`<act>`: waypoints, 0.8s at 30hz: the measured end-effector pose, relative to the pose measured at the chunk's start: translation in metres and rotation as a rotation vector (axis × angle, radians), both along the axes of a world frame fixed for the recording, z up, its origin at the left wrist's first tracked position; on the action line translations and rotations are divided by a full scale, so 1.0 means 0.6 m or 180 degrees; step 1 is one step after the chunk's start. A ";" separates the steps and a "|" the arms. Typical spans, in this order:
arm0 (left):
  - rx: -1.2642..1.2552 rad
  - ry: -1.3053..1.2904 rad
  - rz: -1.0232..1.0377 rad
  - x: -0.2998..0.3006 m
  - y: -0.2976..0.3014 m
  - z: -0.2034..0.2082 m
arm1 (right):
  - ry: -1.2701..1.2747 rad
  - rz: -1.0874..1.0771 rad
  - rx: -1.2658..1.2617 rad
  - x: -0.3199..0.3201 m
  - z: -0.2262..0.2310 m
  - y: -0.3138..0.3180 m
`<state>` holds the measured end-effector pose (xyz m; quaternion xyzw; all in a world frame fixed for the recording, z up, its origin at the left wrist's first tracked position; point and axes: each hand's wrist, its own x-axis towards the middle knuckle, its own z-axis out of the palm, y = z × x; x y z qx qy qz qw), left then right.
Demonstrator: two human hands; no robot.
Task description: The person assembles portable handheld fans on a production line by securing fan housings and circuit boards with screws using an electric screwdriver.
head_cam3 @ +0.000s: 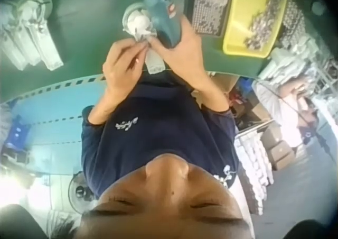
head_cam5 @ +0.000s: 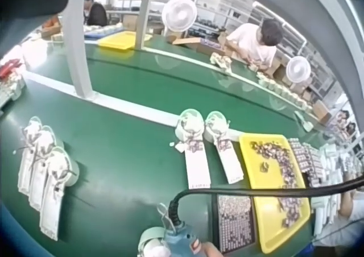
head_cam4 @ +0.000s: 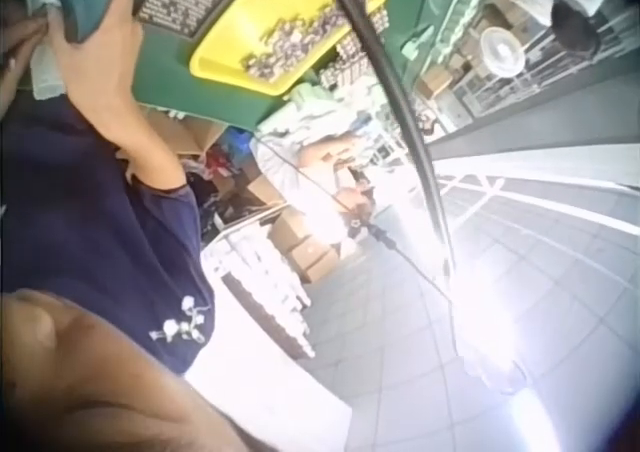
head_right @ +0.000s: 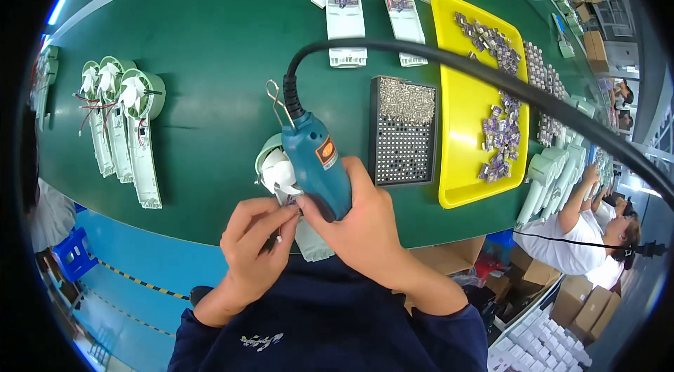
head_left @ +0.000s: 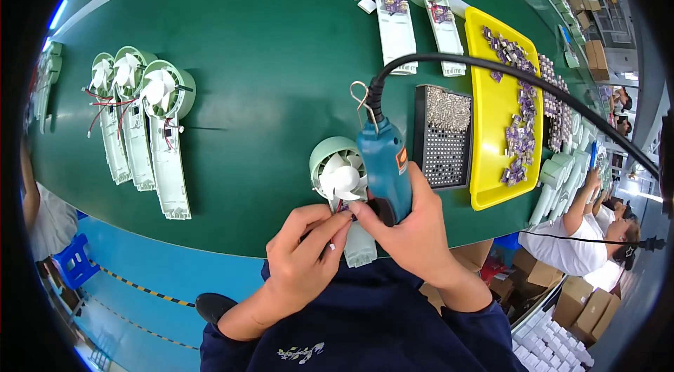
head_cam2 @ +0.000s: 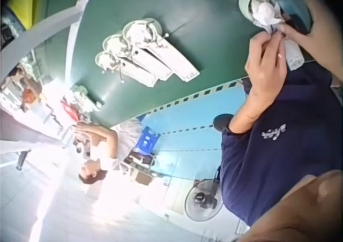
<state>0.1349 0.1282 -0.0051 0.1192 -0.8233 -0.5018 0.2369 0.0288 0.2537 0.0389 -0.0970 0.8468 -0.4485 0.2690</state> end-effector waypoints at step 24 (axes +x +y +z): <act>0.0508 -0.0433 -0.0115 0.015 -0.021 0.007 | -0.0476 -0.0274 -0.0266 0.006 -0.011 -0.007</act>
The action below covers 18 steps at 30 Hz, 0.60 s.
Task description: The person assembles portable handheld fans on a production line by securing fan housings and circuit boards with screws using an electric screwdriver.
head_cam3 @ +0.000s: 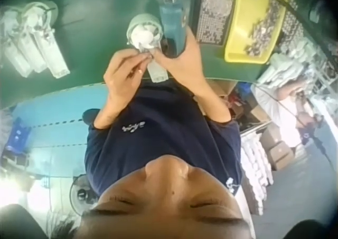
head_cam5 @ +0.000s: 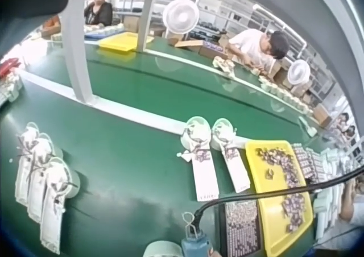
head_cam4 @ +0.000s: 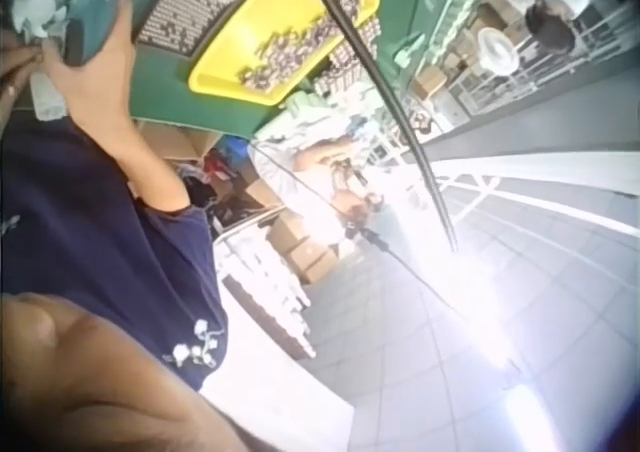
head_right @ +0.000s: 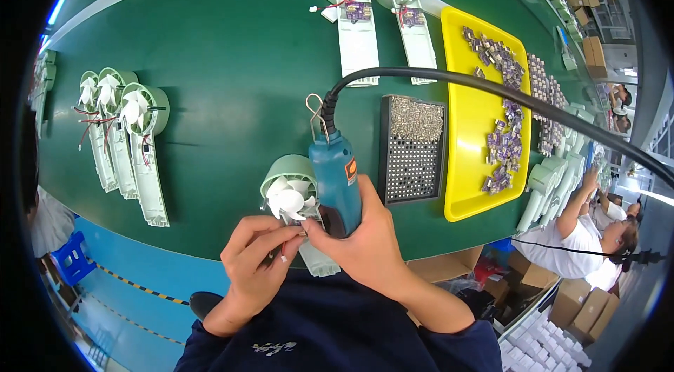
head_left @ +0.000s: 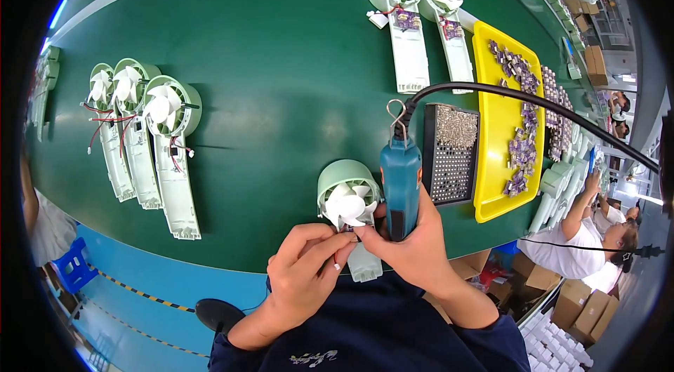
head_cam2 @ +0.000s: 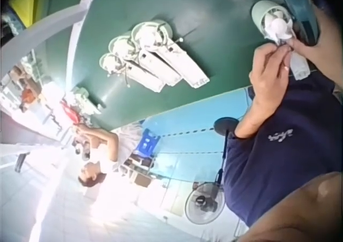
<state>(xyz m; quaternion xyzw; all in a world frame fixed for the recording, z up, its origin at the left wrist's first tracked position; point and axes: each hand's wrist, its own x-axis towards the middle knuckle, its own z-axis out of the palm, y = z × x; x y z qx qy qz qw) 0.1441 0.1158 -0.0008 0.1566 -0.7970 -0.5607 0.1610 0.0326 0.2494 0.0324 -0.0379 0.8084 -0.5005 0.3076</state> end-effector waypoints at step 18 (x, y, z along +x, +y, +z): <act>-0.0090 -0.0211 0.0170 -0.020 0.009 0.015 | 0.0206 0.0233 -0.0352 -0.007 -0.007 0.019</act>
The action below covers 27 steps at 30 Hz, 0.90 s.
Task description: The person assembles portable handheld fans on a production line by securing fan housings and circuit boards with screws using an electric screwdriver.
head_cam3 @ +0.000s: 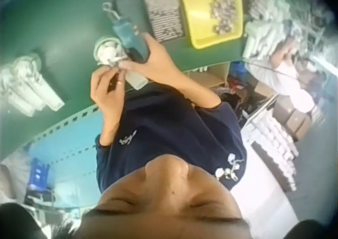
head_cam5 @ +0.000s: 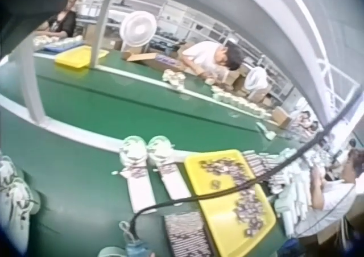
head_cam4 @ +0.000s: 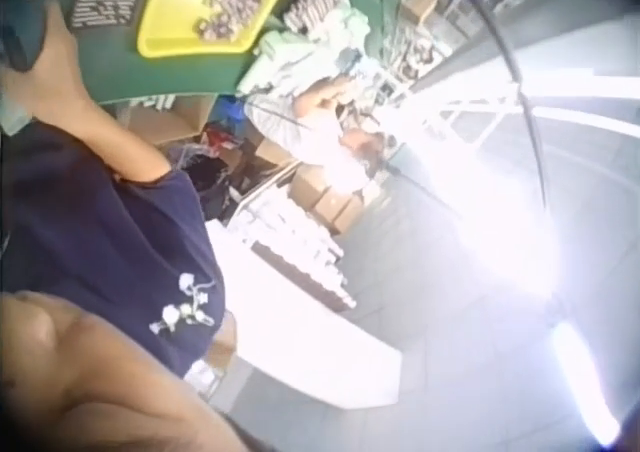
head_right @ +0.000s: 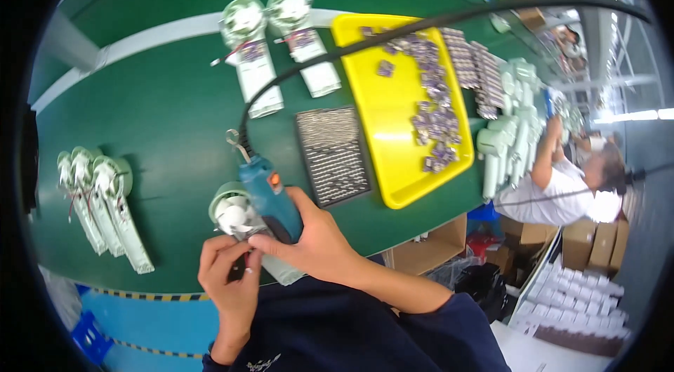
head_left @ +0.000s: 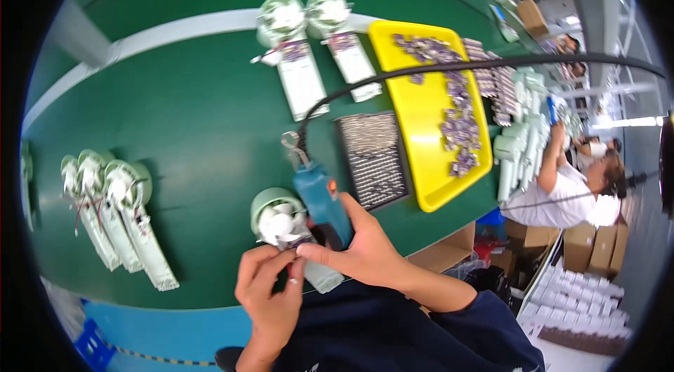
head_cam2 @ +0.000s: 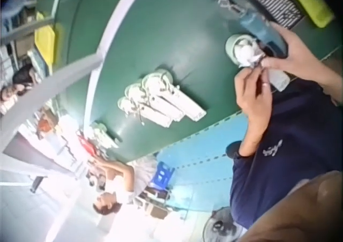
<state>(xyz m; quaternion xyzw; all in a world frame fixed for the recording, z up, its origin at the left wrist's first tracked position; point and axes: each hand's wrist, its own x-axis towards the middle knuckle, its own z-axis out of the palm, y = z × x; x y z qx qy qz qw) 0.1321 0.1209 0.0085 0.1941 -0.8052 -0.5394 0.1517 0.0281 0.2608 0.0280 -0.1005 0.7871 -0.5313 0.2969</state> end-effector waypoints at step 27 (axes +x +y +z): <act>-0.0413 0.0019 -0.0442 -0.094 0.054 0.009 | 0.1706 -0.0822 -0.3711 -0.157 -0.008 0.110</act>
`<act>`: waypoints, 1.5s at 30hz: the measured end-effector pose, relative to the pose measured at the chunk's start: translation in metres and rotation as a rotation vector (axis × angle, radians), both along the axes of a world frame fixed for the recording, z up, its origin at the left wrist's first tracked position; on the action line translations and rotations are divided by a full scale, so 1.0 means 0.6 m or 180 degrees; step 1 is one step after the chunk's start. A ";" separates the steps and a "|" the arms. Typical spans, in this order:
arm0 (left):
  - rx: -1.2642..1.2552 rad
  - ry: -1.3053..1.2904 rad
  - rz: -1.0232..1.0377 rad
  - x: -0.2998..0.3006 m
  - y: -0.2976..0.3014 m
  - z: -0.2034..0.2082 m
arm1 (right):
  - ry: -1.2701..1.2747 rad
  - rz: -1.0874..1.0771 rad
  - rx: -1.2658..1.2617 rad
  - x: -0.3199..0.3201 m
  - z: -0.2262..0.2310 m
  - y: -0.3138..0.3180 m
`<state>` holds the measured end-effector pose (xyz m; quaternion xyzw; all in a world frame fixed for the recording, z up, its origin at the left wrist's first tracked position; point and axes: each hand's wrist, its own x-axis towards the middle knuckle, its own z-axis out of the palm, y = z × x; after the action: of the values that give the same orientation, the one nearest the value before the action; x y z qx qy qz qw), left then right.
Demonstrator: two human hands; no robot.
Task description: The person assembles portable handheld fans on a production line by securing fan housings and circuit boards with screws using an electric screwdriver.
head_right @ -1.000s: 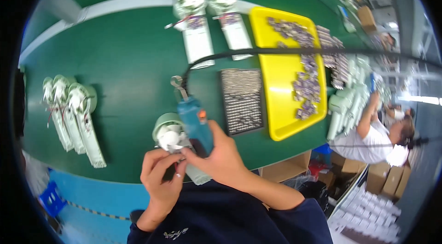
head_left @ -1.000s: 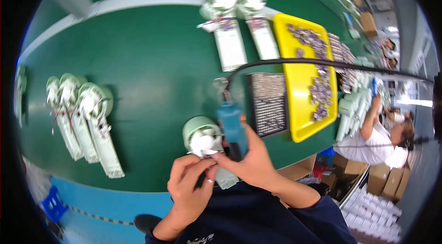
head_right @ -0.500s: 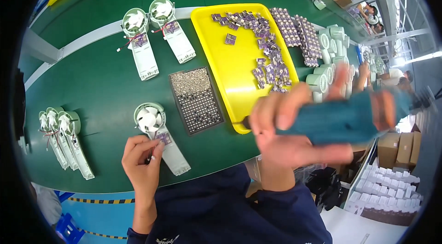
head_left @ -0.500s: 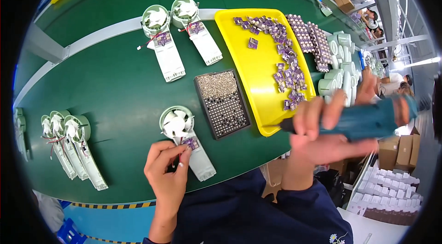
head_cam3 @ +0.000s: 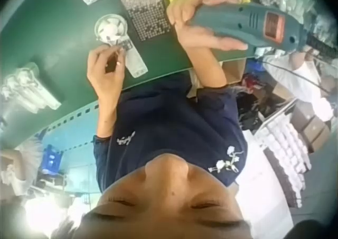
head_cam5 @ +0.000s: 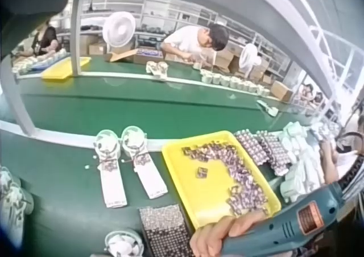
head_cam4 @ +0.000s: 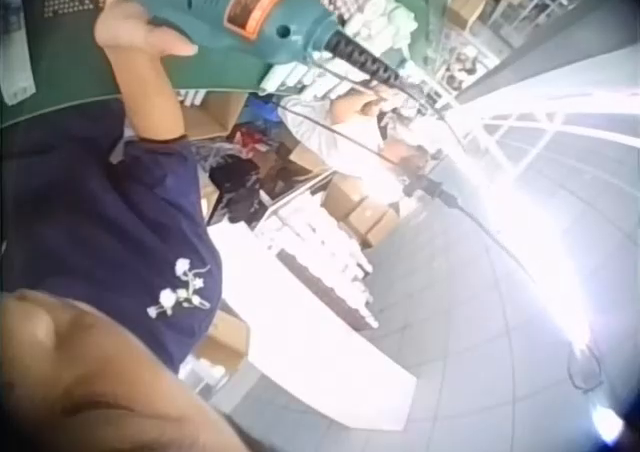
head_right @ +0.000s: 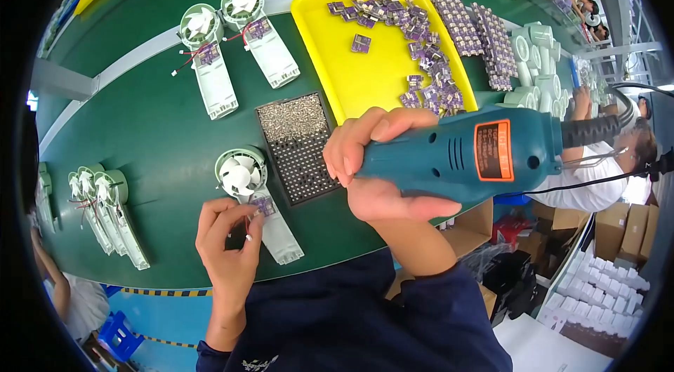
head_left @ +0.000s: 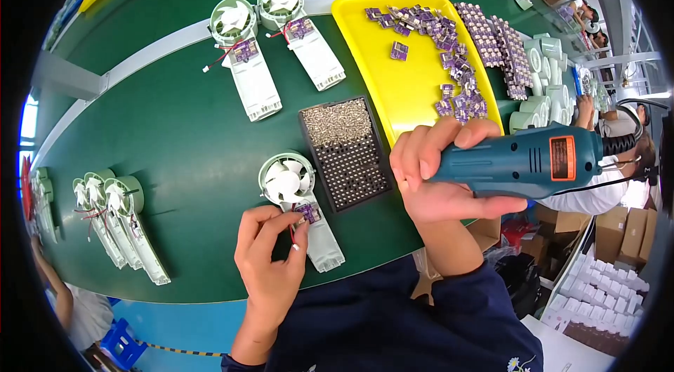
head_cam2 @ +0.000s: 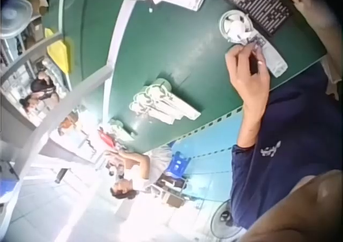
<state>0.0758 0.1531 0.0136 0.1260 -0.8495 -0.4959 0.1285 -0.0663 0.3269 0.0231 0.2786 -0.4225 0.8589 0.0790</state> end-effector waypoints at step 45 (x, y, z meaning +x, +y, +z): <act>-0.0466 0.0320 -0.0715 -0.007 -0.049 -0.004 | 0.0188 0.0644 -0.0001 0.099 0.058 -0.057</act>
<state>0.0714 0.1239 0.0110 -0.0046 -0.8847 -0.4495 0.1235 -0.0069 0.2925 0.0576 0.3449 -0.3895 0.8540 0.0043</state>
